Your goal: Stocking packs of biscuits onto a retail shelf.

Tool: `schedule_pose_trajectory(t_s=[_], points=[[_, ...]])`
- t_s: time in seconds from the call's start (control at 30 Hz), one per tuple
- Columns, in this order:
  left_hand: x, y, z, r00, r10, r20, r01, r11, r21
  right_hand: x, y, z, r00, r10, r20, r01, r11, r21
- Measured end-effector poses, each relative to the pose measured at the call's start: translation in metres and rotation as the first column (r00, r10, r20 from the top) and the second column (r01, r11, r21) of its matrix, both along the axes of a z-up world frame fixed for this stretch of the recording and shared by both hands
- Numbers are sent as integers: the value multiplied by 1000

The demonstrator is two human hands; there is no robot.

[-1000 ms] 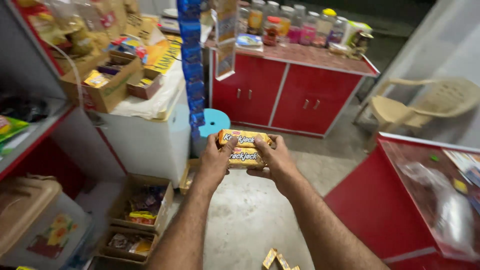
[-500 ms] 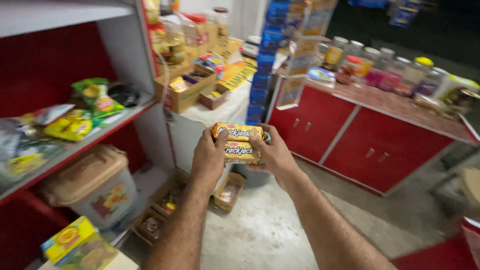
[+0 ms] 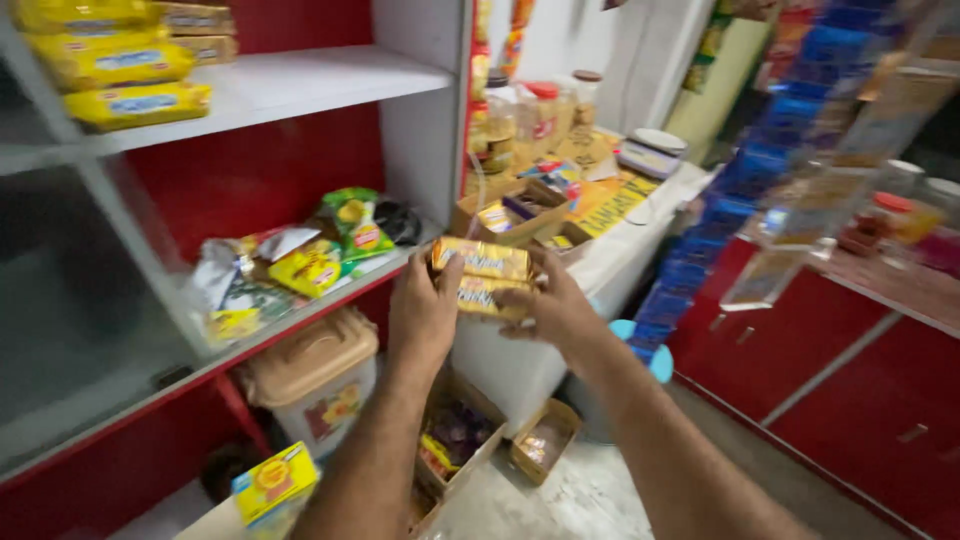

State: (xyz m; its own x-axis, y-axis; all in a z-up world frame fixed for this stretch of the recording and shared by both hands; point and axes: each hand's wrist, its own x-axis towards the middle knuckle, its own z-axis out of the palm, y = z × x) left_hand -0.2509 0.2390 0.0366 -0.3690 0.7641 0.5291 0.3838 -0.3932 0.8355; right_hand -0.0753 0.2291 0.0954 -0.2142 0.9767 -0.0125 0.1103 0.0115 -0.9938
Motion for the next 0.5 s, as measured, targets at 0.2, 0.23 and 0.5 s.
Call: schedule_pose_trajectory(t_s=[0.2, 0.23, 0.5], points=[[-64, 12, 46, 987, 155, -31, -153, 987, 47, -75, 37, 39, 998, 59, 27, -61, 992, 107], [-74, 16, 49, 986, 166, -34, -164, 985, 46, -86, 40, 43, 997, 70, 25, -72, 992, 106], [-138, 40, 75, 932, 342, -117, -317, 930, 187, -159, 75, 78, 989, 122, 88, -143, 949, 281]])
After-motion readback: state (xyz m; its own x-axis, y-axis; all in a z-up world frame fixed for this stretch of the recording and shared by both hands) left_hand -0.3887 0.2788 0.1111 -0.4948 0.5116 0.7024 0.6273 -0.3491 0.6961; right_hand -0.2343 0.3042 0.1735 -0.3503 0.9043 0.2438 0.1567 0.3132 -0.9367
